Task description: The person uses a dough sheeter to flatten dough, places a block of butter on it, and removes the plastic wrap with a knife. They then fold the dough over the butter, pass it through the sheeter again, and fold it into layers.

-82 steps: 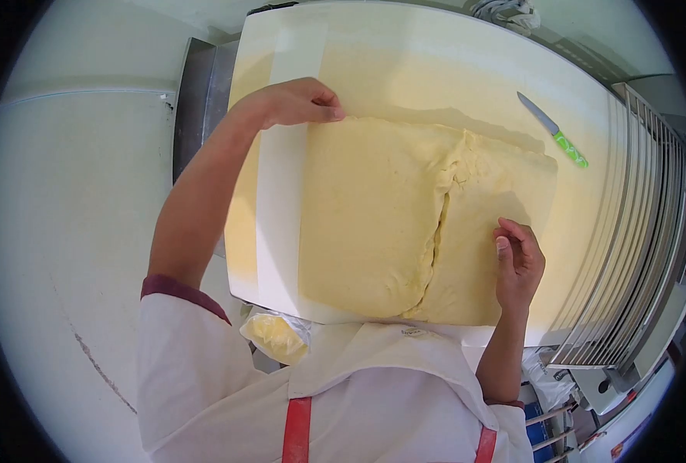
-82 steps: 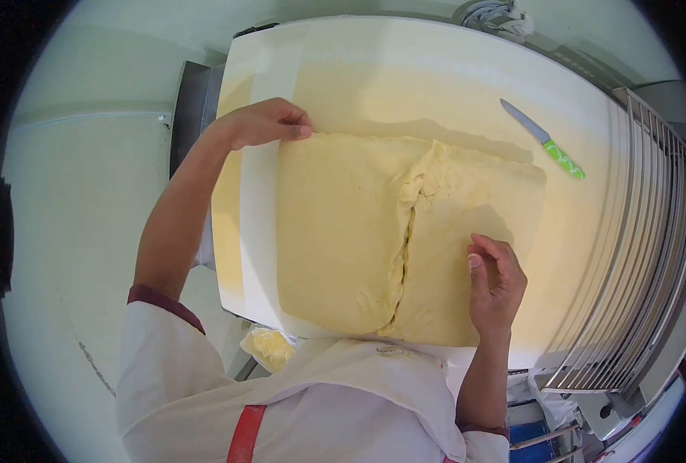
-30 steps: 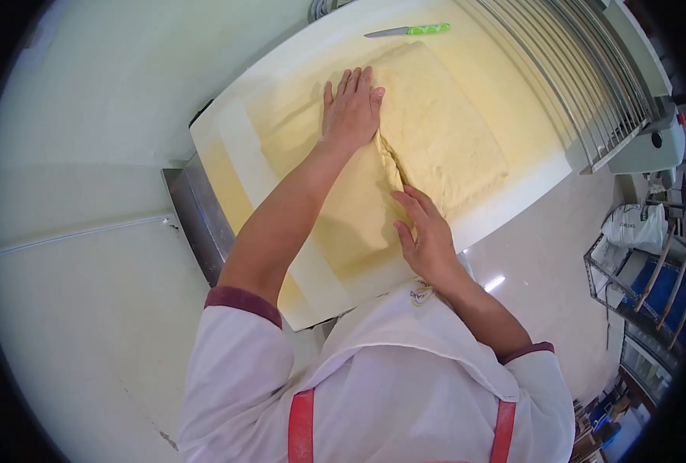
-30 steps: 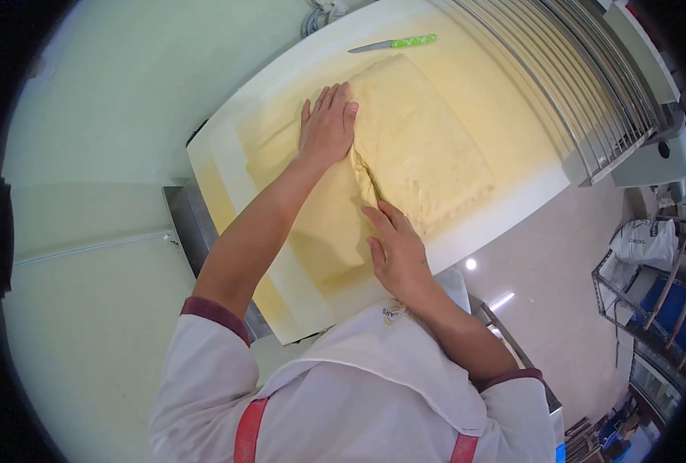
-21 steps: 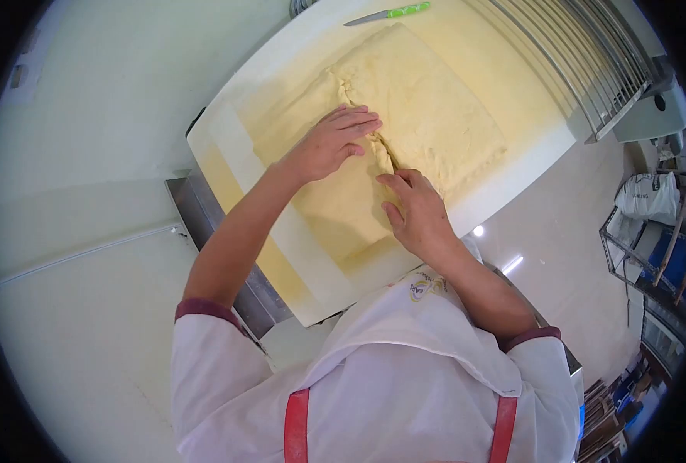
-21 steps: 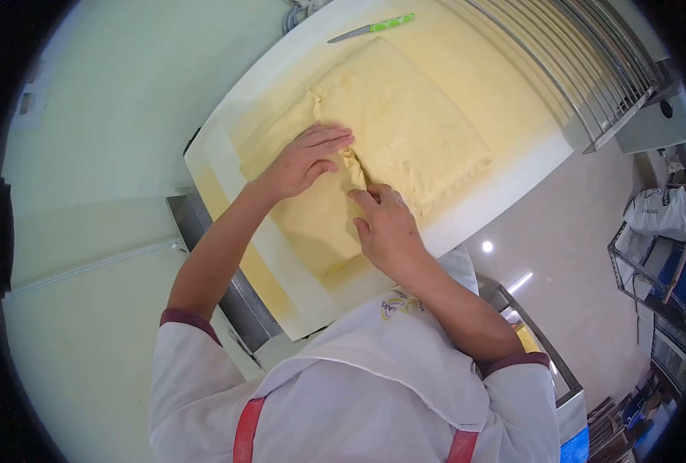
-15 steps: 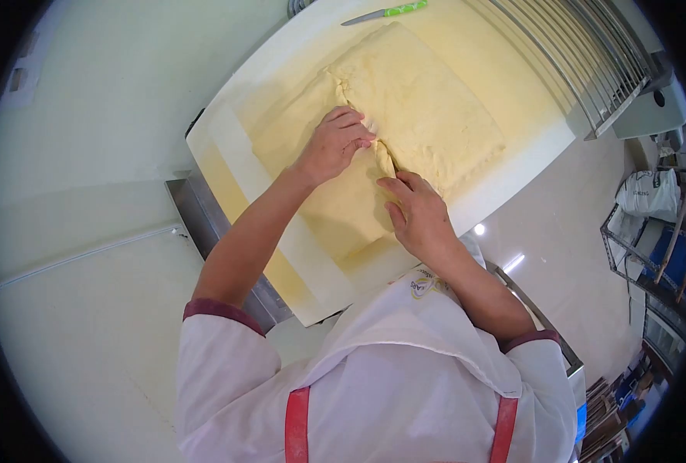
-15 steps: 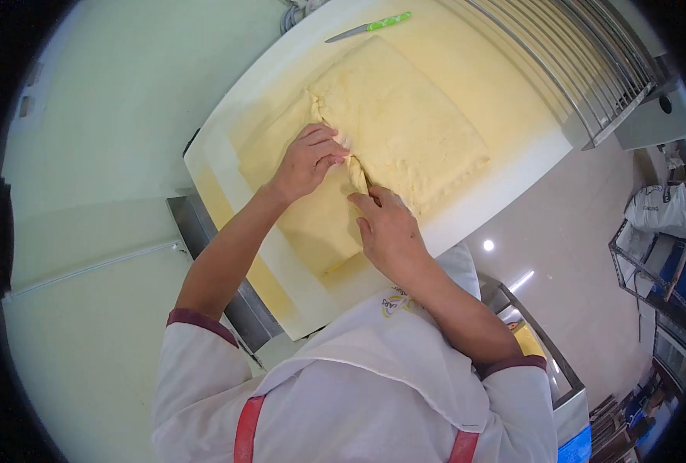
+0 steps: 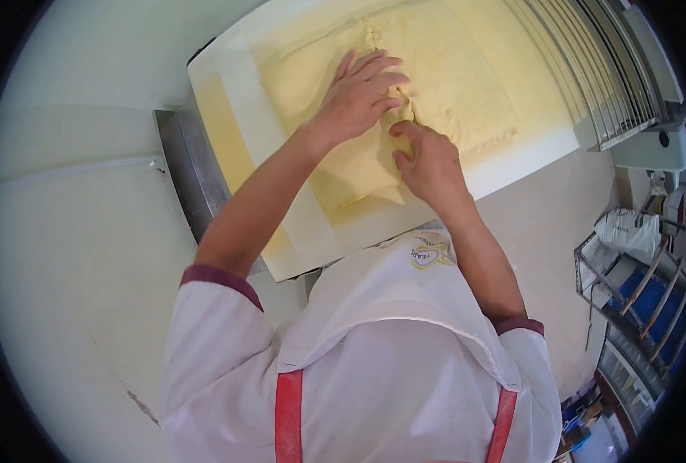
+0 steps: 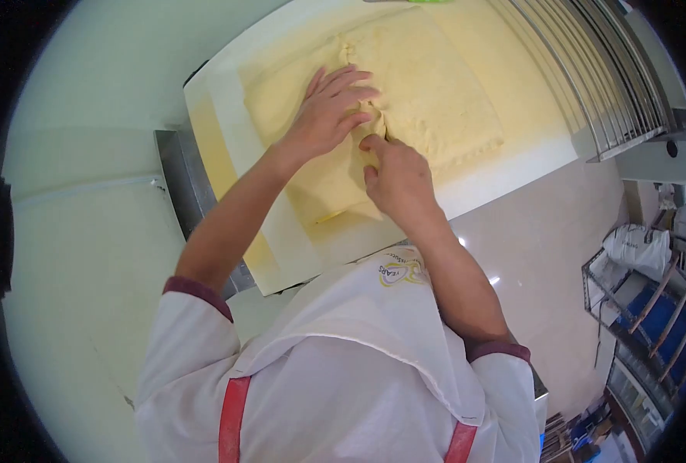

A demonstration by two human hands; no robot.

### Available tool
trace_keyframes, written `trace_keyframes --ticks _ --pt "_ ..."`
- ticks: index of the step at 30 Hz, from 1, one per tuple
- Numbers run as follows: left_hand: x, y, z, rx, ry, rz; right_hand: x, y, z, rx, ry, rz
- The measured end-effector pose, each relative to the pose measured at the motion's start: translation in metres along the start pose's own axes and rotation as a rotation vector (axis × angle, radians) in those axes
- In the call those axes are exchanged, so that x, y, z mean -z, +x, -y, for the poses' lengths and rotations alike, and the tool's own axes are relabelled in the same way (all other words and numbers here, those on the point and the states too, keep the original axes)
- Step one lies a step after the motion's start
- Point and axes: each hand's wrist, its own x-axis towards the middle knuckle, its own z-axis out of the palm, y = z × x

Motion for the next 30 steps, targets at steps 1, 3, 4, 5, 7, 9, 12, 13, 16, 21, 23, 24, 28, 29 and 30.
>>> trace_keyframes --ticks 1,3,4,5,7,9,12,13,16,21,23,24,28,29,30 --pt "0.008 -0.015 -0.001 0.089 -0.032 -0.085 0.005 0.005 0.004 -0.061 0.046 0.071" --pt "0.021 -0.062 0.006 0.254 -0.106 -0.239 -0.012 0.021 -0.008 -0.075 0.773 -0.09" --pt "0.016 -0.084 0.004 0.327 -0.118 -0.27 -0.021 0.022 -0.01 -0.088 1.135 -0.171" --pt "0.008 -0.108 0.002 0.405 -0.129 -0.304 -0.024 0.012 0.009 -0.166 1.661 -0.207" --pt "0.0 -0.132 -0.009 0.495 -0.152 -0.357 -0.038 -0.011 0.02 -0.143 1.64 -0.278" --pt "-0.011 -0.135 -0.024 0.514 -0.177 -0.386 -0.049 -0.03 0.022 -0.121 1.485 -0.221" --pt "-0.016 -0.133 -0.03 0.561 -0.244 -0.425 -0.057 -0.042 0.005 -0.1 1.037 0.042" --pt "-0.016 -0.131 -0.033 0.565 -0.202 -0.384 -0.052 -0.032 0.002 -0.091 0.883 0.129" --pt "-0.013 -0.121 -0.051 0.55 0.007 -0.186 -0.029 -0.022 -0.015 0.126 0.531 0.104" --pt "-0.019 -0.099 -0.075 0.511 0.29 0.074 0.006 -0.015 -0.045 0.296 -0.075 0.033" --pt "-0.015 -0.099 -0.073 0.516 0.274 0.104 0.007 -0.014 -0.046 0.318 -0.101 0.011" --pt "-0.015 -0.098 -0.073 0.526 0.263 0.113 0.008 -0.014 -0.046 0.333 -0.12 0.006" --pt "-0.017 -0.083 -0.086 0.388 0.228 0.216 0.01 -0.017 -0.053 0.254 0.009 0.024" --pt "-0.018 -0.081 -0.086 0.385 0.239 0.205 0.013 -0.019 -0.051 0.213 0.06 0.044" --pt "-0.018 -0.077 -0.085 0.379 0.255 0.193 0.017 -0.019 -0.05 0.172 0.111 0.058"
